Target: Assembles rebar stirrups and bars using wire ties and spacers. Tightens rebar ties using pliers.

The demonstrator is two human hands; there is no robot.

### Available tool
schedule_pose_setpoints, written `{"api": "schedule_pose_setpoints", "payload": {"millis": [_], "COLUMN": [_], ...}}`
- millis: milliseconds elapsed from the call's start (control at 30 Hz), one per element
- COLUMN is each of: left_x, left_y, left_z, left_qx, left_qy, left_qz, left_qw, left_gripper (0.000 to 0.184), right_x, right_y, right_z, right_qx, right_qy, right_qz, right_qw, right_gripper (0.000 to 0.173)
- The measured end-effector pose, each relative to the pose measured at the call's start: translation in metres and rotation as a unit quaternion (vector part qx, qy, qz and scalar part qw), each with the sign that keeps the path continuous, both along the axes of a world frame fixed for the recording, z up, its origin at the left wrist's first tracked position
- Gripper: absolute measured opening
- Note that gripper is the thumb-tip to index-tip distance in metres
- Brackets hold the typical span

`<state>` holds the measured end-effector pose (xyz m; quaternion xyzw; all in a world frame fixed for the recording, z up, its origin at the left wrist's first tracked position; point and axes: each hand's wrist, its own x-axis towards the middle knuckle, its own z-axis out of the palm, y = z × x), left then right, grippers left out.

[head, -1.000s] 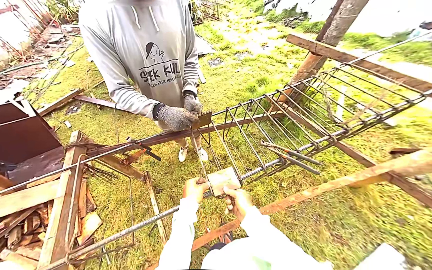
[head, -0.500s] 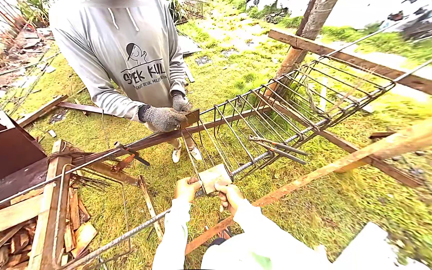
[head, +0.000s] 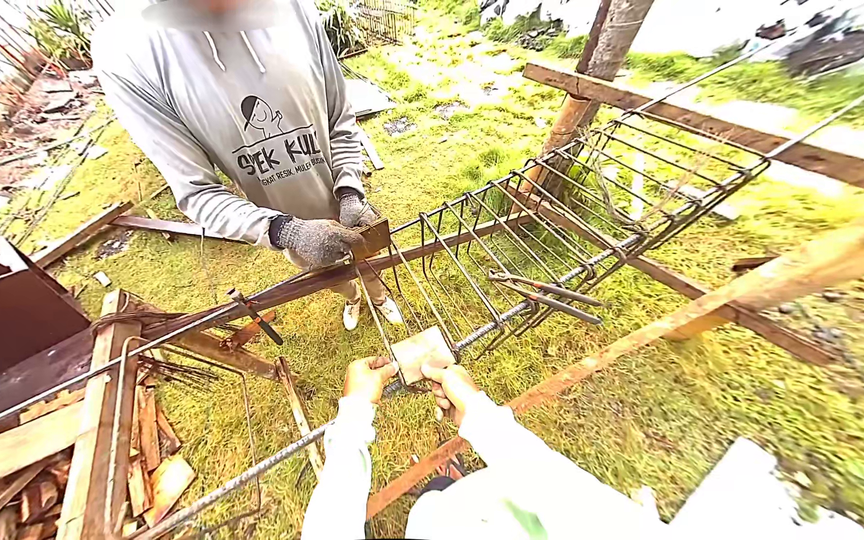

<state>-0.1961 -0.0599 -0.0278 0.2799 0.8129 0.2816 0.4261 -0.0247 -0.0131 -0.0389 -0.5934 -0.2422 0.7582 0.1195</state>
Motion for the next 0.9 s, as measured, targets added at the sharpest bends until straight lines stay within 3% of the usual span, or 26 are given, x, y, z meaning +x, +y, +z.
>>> {"api": "schedule_pose_setpoints", "payload": {"millis": [467, 900], "left_x": [-0.0010, -0.0071], "left_y": [0.0013, 0.0023], "left_z": [0.0037, -0.0004], "left_qx": [-0.015, -0.035], "left_qy": [-0.013, 0.000], "left_qz": [0.001, -0.005], "left_qw": [1.000, 0.999], "left_gripper": [0.022, 0.023], "right_x": [0.0058, 0.0037], "right_y": [-0.0013, -0.0040], "right_z": [-0.0013, -0.0099], "right_qx": [0.010, 0.012], "right_qy": [0.035, 0.053], "right_qz": [0.057, 0.046], "right_qw": [0.998, 0.997], "right_gripper": [0.035, 0.037]}}
